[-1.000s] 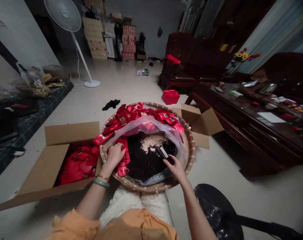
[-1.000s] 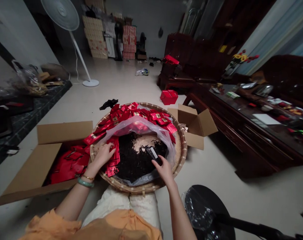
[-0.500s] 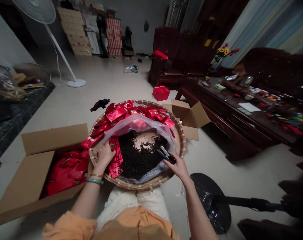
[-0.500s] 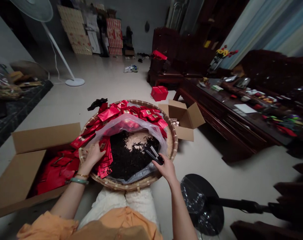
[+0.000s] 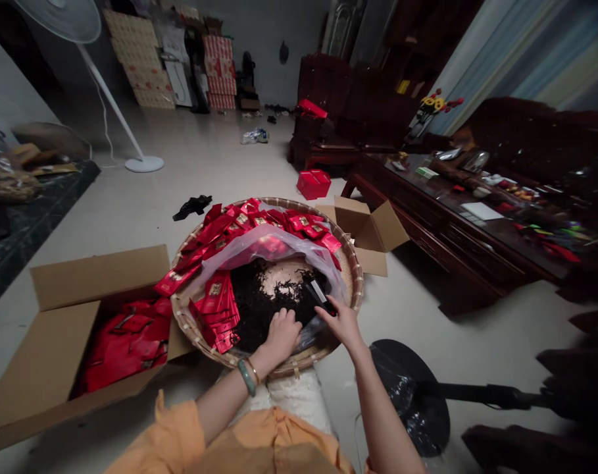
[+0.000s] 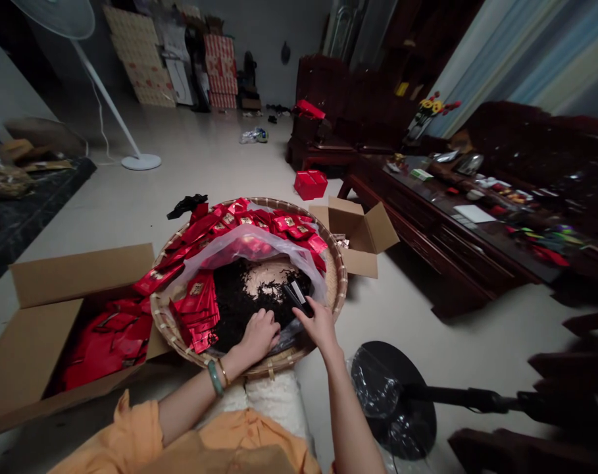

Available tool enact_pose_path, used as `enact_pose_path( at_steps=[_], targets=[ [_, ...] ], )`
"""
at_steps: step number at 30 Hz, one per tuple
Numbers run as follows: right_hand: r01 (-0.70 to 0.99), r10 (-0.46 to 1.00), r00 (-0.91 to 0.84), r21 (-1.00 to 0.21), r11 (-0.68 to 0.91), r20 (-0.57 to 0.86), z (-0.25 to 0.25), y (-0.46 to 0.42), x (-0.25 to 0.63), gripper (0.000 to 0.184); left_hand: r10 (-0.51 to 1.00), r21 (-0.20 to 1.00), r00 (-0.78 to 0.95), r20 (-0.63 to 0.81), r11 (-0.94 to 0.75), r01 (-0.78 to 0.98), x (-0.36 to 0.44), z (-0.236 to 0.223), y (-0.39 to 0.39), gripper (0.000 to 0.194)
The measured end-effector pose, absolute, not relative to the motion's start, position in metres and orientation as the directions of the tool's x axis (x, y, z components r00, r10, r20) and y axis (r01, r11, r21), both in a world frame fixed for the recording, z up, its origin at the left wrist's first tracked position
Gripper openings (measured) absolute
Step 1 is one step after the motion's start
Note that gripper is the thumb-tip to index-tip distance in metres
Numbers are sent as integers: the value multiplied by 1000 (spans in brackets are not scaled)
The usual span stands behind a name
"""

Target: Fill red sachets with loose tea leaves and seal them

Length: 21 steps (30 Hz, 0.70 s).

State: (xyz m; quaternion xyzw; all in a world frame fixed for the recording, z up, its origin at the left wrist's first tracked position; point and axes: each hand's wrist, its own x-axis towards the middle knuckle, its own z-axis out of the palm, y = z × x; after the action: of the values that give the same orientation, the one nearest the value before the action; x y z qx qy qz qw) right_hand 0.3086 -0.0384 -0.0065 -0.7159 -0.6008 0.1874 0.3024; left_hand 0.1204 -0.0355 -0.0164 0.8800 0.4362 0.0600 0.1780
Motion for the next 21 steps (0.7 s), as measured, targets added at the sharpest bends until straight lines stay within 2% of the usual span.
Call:
enact_pose_path(
  at_steps=[4, 7, 9, 11, 14, 16, 21],
  targets=[
    [735, 969, 226, -670, -104, 98, -3, -35, 305, 59, 781, 413, 623, -50, -551, 725, 119, -16, -30, 19],
    [724, 970, 234, -678, -127, 67, -2, -33, 301, 62, 854, 439, 514, 75, -491, 752, 109, -10, -10, 25],
    [718, 974, 224, -683, -134, 44, -2, -32, 298, 63, 917, 401, 306, 256, -389, 830, 97, -4, 16, 43],
    [715, 978, 208, -687, -130, 30, -1, -31, 294, 62, 923, 355, 103, 370, -243, 903, 82, 2, 50, 60],
    [723, 984, 178, -682, -112, 27, 1, -30, 288, 57, 935, 273, 94, 343, -195, 942, 60, 5, 98, 76],
    [740, 986, 164, -665, -99, 35, 1, -27, 285, 55, 944, 272, 123, 306, -210, 939, 50, 3, 120, 70],
    [817, 995, 96, -570, -87, -15, -1, -16, 278, 55, 951, 430, 186, 247, -280, 858, 41, 2, 150, 37]
  ],
)
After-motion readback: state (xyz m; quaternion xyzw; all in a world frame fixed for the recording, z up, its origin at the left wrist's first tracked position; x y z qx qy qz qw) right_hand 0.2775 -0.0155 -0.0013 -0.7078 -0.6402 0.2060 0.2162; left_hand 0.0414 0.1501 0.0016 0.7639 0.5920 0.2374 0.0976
